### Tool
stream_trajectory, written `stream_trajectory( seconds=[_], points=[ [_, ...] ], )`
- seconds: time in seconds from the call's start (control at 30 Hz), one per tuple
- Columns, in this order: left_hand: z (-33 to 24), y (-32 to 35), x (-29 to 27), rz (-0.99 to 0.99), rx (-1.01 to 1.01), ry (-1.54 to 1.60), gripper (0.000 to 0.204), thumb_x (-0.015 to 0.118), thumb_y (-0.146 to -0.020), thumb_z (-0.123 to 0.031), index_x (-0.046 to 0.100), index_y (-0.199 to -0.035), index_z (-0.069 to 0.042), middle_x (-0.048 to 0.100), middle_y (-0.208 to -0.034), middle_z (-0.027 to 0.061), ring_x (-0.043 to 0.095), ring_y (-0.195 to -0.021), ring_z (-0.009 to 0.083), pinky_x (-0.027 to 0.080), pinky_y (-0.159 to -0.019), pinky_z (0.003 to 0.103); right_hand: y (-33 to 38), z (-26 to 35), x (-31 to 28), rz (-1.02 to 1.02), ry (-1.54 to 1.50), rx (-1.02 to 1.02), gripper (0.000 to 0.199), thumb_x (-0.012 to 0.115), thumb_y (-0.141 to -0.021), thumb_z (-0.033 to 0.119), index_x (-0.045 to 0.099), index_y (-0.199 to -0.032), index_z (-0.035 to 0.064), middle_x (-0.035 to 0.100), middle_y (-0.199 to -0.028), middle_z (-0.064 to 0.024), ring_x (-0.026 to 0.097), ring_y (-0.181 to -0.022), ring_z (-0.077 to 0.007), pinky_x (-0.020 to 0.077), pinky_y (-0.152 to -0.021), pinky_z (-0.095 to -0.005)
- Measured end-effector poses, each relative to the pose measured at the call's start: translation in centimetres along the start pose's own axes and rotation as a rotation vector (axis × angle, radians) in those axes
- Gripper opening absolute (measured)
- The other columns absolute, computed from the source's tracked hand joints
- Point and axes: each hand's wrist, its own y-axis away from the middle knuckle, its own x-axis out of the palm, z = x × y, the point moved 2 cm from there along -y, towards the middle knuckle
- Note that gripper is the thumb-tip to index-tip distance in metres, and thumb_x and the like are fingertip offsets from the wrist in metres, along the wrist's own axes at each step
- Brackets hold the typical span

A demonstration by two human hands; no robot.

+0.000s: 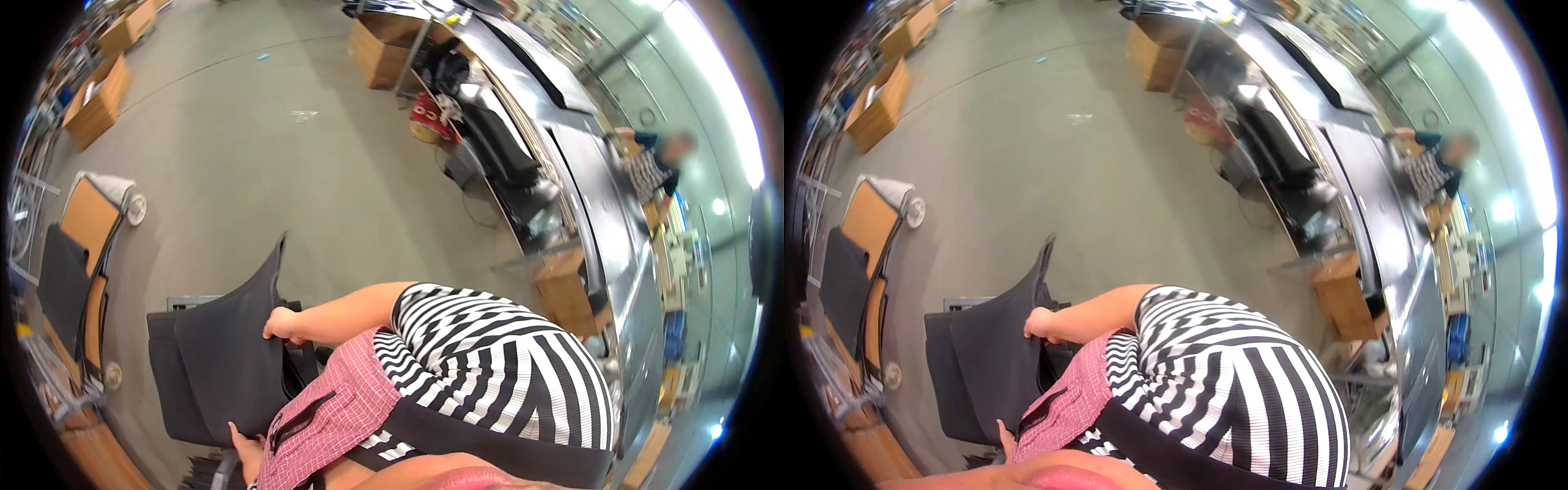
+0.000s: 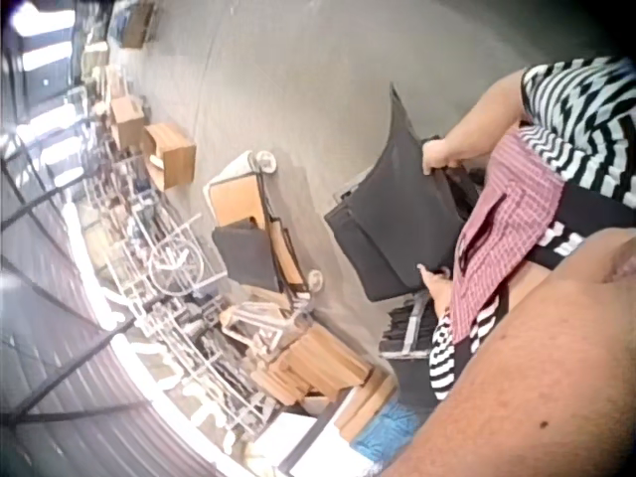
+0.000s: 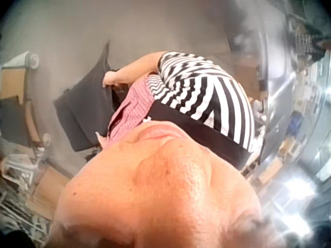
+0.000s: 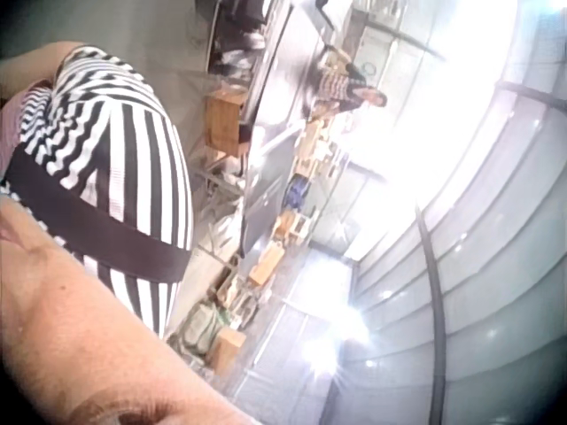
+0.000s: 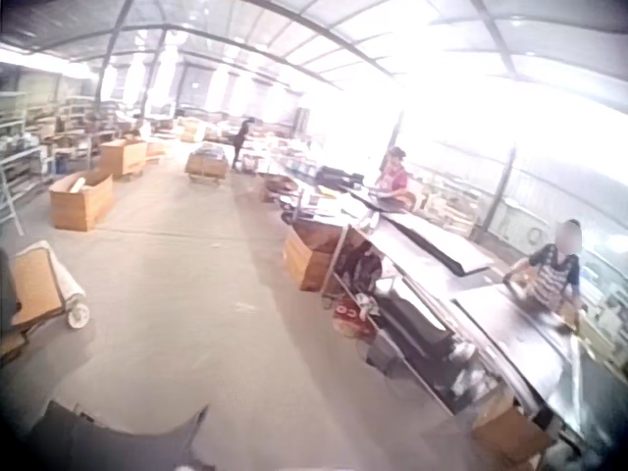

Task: The person handles large black rubber car mats in a workshop, placing them on a table and applying adhesive to the edges using a squeeze bottle and a small roller. The person then presses the edges of the mats together to bond them.

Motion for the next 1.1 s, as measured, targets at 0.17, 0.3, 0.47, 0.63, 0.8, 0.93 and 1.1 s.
stream_trajectory(
  seconds=[0.17, 0.3, 0.47, 0.63, 0.8, 0.93, 1.1],
  points=[
    [-1.1, -0.3, 5.3, 0.013, -0.177, 0.165, 0.092, 0.078, -0.077, -0.057, 0.040, -0.144, -0.008, 0.054, -0.128, 0.0131, 0.058, -0.105, 0.0321, 0.052, -0.075, 0.045, 1.4, 6.2, -4.9, -0.057, 0.085, -0.101, 0.024, 0.076, -0.079, 0.003, 0.070, -0.101, -0.0033, 0.068, -0.099, -0.0172, 0.066, -0.088, -0.0325, 0.0536, -0.068, -0.0457],
    [-4.0, 0.0, 11.5, 0.061, -0.208, 0.092, 0.088, 0.076, -0.079, -0.055, 0.041, -0.144, -0.007, 0.054, -0.129, 0.0135, 0.058, -0.106, 0.0328, 0.051, -0.078, 0.046, 4.1, 10.2, -14.8, -0.122, 0.040, -0.205, 0.027, 0.077, -0.077, 0.009, 0.071, -0.100, -0.0040, 0.070, -0.104, -0.0182, 0.067, -0.087, -0.0329, 0.0526, -0.070, -0.0438],
    [-6.9, 1.6, 20.0, 0.133, -0.226, -0.007, 0.084, 0.073, -0.082, -0.053, 0.042, -0.144, -0.006, 0.054, -0.131, 0.0140, 0.058, -0.108, 0.0336, 0.051, -0.082, 0.047, 8.9, 8.0, -24.4, -0.177, -0.244, -0.206, 0.023, 0.073, -0.079, 0.001, 0.070, -0.101, -0.0053, 0.071, -0.101, -0.0164, 0.069, -0.088, -0.0287, 0.0558, -0.078, -0.0420],
    [-8.4, 2.5, 30.8, 0.235, -0.250, -0.128, 0.080, 0.070, -0.084, -0.051, 0.042, -0.143, -0.005, 0.054, -0.132, 0.0144, 0.059, -0.109, 0.0344, 0.050, -0.085, 0.048, 12.2, -1.1, -33.2, -0.340, -0.372, -0.151, 0.018, 0.076, -0.075, 0.005, 0.073, -0.092, 0.0020, 0.071, -0.093, -0.0125, 0.068, -0.082, -0.0275, 0.0553, -0.073, -0.0445],
    [-7.4, 5.9, 36.2, 0.266, -0.216, -0.097, 0.076, 0.068, -0.087, -0.049, 0.043, -0.143, -0.004, 0.055, -0.133, 0.0149, 0.059, -0.111, 0.0353, 0.050, -0.089, 0.049, 15.2, -8.9, -38.4, -0.314, -0.690, -0.073, 0.014, 0.072, -0.082, -0.001, 0.069, -0.094, -0.0065, 0.071, -0.094, -0.0182, 0.070, -0.083, -0.0303, 0.0582, -0.076, -0.0457],
    [-5.3, 8.8, 39.0, 0.258, -0.205, -0.052, 0.072, 0.065, -0.089, -0.047, 0.044, -0.143, -0.004, 0.055, -0.134, 0.0152, 0.059, -0.112, 0.0359, 0.049, -0.092, 0.049, 18.6, -11.3, -41.5, -0.237, -0.768, 0.052, 0.025, 0.067, -0.087, 0.002, 0.062, -0.108, -0.0119, 0.070, -0.104, -0.0234, 0.070, -0.091, -0.0337, 0.0585, -0.082, -0.0475],
    [-2.5, 12.5, 42.3, 0.255, -0.175, -0.011, 0.068, 0.063, -0.091, -0.045, 0.045, -0.142, -0.003, 0.055, -0.135, 0.0157, 0.059, -0.114, 0.0367, 0.049, -0.096, 0.050, 20.6, -11.2, -45.0, -0.232, -0.765, 0.019, 0.014, 0.060, -0.093, 0.005, 0.063, -0.099, -0.0075, 0.070, -0.095, -0.0177, 0.070, -0.082, -0.0280, 0.0575, -0.074, -0.0405]
  ],
)
